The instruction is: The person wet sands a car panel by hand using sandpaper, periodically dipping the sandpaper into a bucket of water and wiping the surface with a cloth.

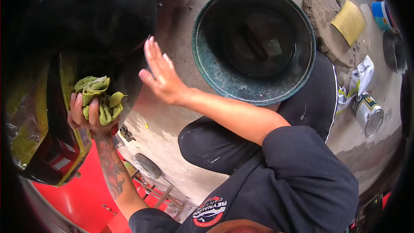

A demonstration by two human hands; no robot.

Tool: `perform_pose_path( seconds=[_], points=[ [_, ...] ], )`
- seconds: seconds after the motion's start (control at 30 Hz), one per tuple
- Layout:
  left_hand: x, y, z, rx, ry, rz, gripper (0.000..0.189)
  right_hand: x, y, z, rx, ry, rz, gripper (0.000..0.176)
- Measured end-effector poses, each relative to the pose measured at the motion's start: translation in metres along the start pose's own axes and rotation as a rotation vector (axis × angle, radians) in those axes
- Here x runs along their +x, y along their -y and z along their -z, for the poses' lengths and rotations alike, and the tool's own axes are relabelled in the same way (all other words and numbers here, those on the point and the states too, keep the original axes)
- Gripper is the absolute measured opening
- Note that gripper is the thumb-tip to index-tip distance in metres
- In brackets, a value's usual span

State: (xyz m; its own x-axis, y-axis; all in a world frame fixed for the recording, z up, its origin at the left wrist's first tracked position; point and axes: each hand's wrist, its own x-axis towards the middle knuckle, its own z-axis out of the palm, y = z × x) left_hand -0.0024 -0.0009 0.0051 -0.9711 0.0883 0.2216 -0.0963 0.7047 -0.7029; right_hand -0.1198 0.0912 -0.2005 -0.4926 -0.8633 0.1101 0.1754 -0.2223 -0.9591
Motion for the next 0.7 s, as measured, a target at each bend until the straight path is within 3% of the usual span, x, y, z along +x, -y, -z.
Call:
perform_pose_path(
  seconds=[0.23,0.33,0.37,0.5,0.57,0.63,0.7],
  points=[
    [0.001,-0.002,-0.002,-0.029,-0.024,0.014,0.065,0.064,0.012,0.020,0.096,-0.170,-0.102,0.078],
    [-0.001,0.000,-0.001,-0.013,-0.011,0.019,0.062,0.003,0.006,-0.029,0.166,-0.152,-0.010,0.081],
    [0.000,-0.002,-0.002,-0.007,-0.012,0.021,0.061,-0.018,0.013,-0.035,0.154,-0.001,-0.078,0.082],
    [0.002,-0.001,0.002,0.010,0.013,0.023,0.047,0.023,0.021,-0.025,0.077,-0.259,0.038,0.080],
    [0.011,-0.004,-0.001,0.039,0.026,0.026,0.039,0.054,0.028,-0.007,-0.029,-0.283,0.013,0.078],
    [0.034,-0.008,-0.005,0.001,0.050,0.063,0.030,0.034,0.025,-0.025,-0.033,-0.308,0.093,0.081],
    [0.066,-0.012,-0.015,0.015,0.043,0.088,0.040,-0.017,0.021,-0.048,-0.095,-0.108,0.144,0.084]
  ],
)
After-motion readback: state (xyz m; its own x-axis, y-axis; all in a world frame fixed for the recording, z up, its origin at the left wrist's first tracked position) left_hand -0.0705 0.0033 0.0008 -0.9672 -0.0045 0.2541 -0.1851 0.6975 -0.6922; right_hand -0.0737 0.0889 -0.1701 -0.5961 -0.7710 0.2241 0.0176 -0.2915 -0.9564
